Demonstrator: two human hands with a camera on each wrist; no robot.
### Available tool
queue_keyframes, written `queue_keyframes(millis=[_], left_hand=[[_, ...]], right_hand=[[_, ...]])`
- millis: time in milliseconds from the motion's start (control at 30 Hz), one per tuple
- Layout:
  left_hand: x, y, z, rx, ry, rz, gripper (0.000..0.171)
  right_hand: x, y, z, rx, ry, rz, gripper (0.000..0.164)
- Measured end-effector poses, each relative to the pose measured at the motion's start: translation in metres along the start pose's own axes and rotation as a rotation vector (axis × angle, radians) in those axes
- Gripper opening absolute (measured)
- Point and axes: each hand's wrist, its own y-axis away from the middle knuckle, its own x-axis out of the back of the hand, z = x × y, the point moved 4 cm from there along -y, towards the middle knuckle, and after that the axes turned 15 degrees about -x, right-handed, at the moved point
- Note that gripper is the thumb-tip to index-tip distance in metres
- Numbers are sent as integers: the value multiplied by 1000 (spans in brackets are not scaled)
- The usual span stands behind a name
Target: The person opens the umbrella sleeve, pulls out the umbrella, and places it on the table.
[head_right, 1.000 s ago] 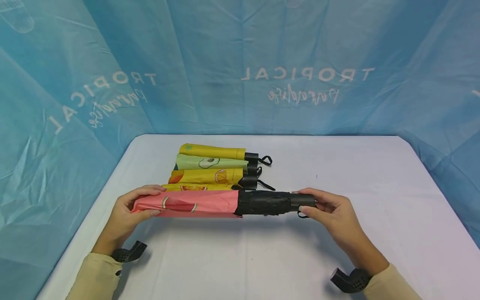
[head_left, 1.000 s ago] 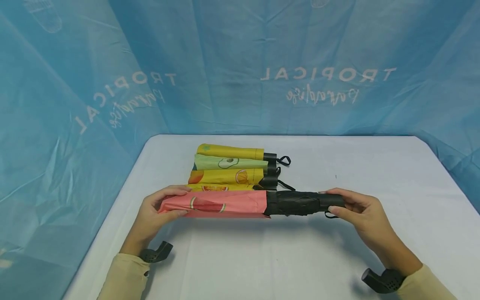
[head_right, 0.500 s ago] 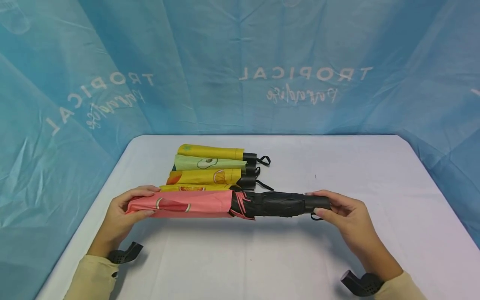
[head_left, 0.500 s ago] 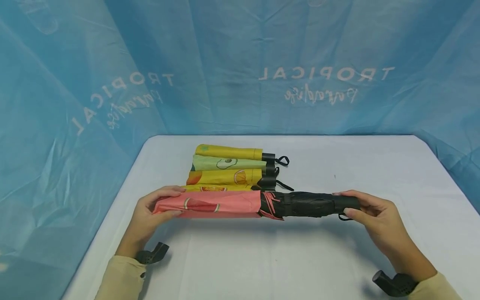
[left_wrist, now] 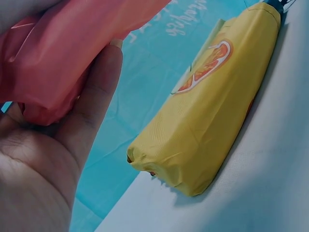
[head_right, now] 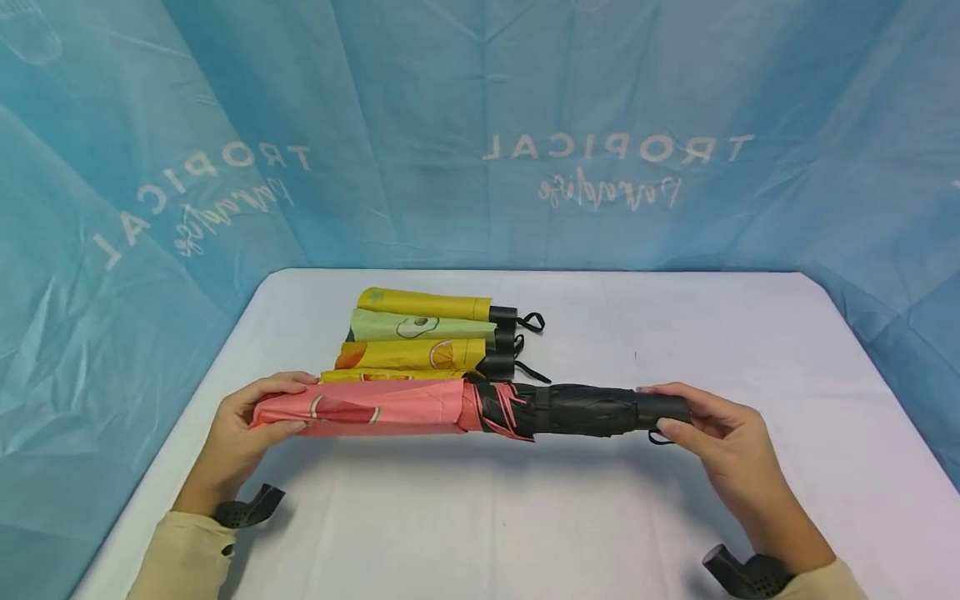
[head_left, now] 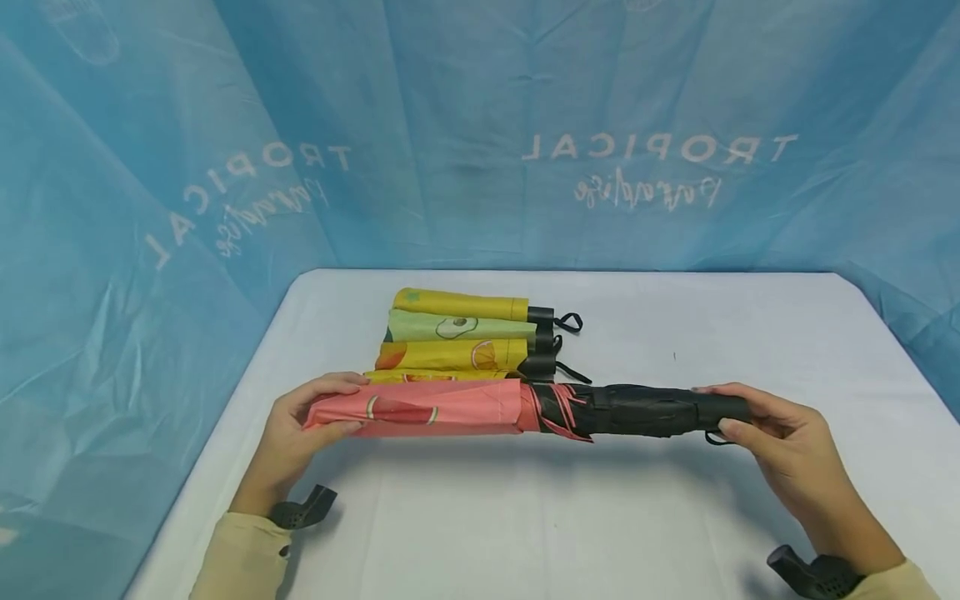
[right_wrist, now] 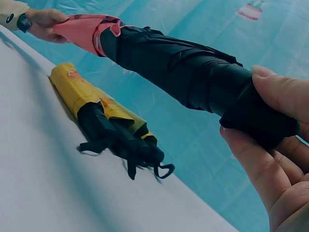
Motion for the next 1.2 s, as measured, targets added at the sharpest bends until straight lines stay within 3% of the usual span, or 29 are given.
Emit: queue_keyframes(millis=[133,433,700,1200], left_hand=[[1,0,0,3,-14,-5,42],[1,-3,1,-2,6,11,43],[3,0,-1,-2,-9,22,41],[5,1,1,-2,-20,27,40]], right_hand=[[5,2,1,14,11,14,42],[24,5,5,61,-72,-30,44],[37,16,9,-32,42,78,42],[71,30,5,43,-16,112,42]])
